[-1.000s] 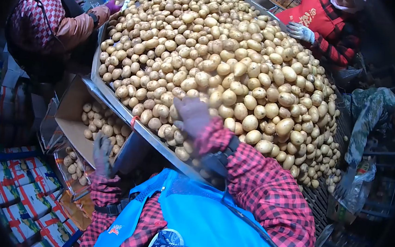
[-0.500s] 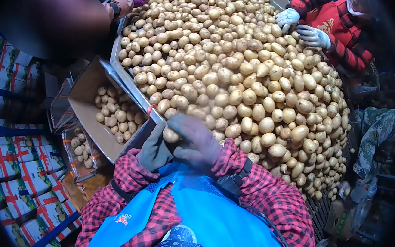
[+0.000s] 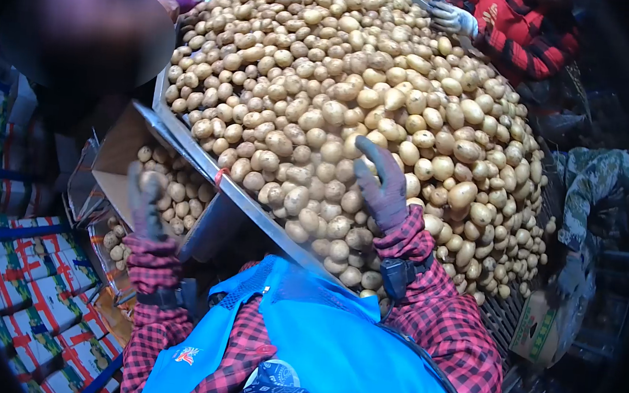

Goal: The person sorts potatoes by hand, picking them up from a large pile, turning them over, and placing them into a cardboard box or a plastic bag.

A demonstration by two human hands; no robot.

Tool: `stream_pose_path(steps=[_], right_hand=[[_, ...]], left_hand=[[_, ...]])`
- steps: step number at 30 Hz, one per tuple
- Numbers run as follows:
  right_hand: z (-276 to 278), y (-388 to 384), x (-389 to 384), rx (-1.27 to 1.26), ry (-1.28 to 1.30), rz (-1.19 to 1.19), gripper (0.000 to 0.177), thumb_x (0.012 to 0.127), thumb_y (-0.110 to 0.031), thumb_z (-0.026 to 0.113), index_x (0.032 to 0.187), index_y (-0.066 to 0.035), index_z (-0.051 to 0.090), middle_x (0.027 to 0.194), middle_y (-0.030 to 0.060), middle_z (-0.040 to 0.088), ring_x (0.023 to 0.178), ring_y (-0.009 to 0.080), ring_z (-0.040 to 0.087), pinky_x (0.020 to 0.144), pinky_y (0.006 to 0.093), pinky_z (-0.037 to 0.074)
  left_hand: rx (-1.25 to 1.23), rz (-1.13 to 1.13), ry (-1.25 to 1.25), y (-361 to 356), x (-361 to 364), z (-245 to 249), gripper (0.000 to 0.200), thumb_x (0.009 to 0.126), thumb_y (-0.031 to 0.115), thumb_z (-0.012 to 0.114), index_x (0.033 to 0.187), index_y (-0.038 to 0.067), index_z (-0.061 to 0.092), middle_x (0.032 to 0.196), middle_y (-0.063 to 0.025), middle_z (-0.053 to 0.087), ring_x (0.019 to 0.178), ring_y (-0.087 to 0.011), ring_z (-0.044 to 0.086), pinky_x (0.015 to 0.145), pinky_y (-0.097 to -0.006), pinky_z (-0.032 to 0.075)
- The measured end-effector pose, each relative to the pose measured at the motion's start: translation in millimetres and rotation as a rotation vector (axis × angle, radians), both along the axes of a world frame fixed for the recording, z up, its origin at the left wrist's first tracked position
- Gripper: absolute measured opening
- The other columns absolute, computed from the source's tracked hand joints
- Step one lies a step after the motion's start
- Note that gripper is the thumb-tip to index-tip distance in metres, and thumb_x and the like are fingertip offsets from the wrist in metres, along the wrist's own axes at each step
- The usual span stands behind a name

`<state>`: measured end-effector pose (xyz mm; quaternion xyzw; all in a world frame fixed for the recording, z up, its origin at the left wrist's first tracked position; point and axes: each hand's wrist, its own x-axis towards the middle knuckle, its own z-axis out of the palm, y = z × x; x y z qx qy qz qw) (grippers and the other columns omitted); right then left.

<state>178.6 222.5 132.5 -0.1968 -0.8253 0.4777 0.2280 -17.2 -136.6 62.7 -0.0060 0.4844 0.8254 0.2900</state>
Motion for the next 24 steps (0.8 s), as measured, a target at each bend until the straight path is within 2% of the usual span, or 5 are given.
stream_pose_path(steps=[4, 8, 10, 12, 24], right_hand=[[-5.6, -21.4, -11.6, 0.239, -0.051, 0.14, 0.041, 0.084, -0.019, 0.067, 0.121, -0.004, 0.059, 0.108, 0.0186, 0.064, 0.097, 0.0335, 0.062, 0.087, 0.0377, 0.049], [-34.7, -59.0, -10.4, 0.338, -0.298, 0.321, 0.048, 0.081, -0.018, 0.065, 0.125, -0.002, 0.053, 0.109, 0.0202, 0.059, 0.099, 0.0378, 0.058, 0.087, 0.0421, 0.048], [-42.8, -72.3, -14.2, 0.412, -0.432, 0.373, 0.051, 0.08, -0.018, 0.065, 0.127, -0.002, 0.051, 0.11, 0.0208, 0.057, 0.101, 0.0385, 0.056, 0.088, 0.043, 0.047], [-39.7, -77.9, -22.4, 0.561, -0.505, 0.457, 0.056, 0.078, -0.018, 0.065, 0.129, 0.001, 0.047, 0.114, 0.0221, 0.053, 0.105, 0.0383, 0.053, 0.089, 0.0439, 0.045], [0.9, 22.8, -23.8, 0.656, -0.373, -0.213, 0.063, 0.076, -0.024, 0.073, 0.132, -0.005, 0.05, 0.128, 0.0211, 0.05, 0.117, 0.0389, 0.049, 0.099, 0.0466, 0.041]], left_hand=[[-0.341, 0.597, 0.095, -85.1, -33.1, -51.7, 0.06, 0.092, 0.02, 0.056, 0.144, 0.001, 0.031, 0.131, -0.016, 0.046, 0.117, -0.0234, 0.049, 0.102, -0.0362, 0.039], [-0.677, -0.03, 0.911, -98.2, 21.6, -71.1, 0.049, 0.095, 0.008, 0.038, 0.143, 0.001, 0.033, 0.14, -0.0166, 0.042, 0.127, -0.0243, 0.046, 0.105, -0.0356, 0.039], [-0.235, 0.227, -0.077, -49.9, 36.5, -50.9, 0.048, 0.096, 0.009, 0.042, 0.143, 0.001, 0.035, 0.138, -0.0139, 0.045, 0.129, -0.0275, 0.044, 0.11, -0.0406, 0.034], [-0.123, 0.239, -0.224, -21.5, 39.5, -45.7, 0.05, 0.097, 0.015, 0.05, 0.144, 0.006, 0.035, 0.141, -0.0169, 0.043, 0.13, -0.0301, 0.044, 0.11, -0.0416, 0.035], [-0.207, -0.119, 0.001, 53.7, 49.4, 3.1, 0.054, 0.098, 0.031, 0.051, 0.14, 0.0, 0.037, 0.133, -0.0158, 0.051, 0.122, -0.0246, 0.051, 0.102, -0.0367, 0.039]])
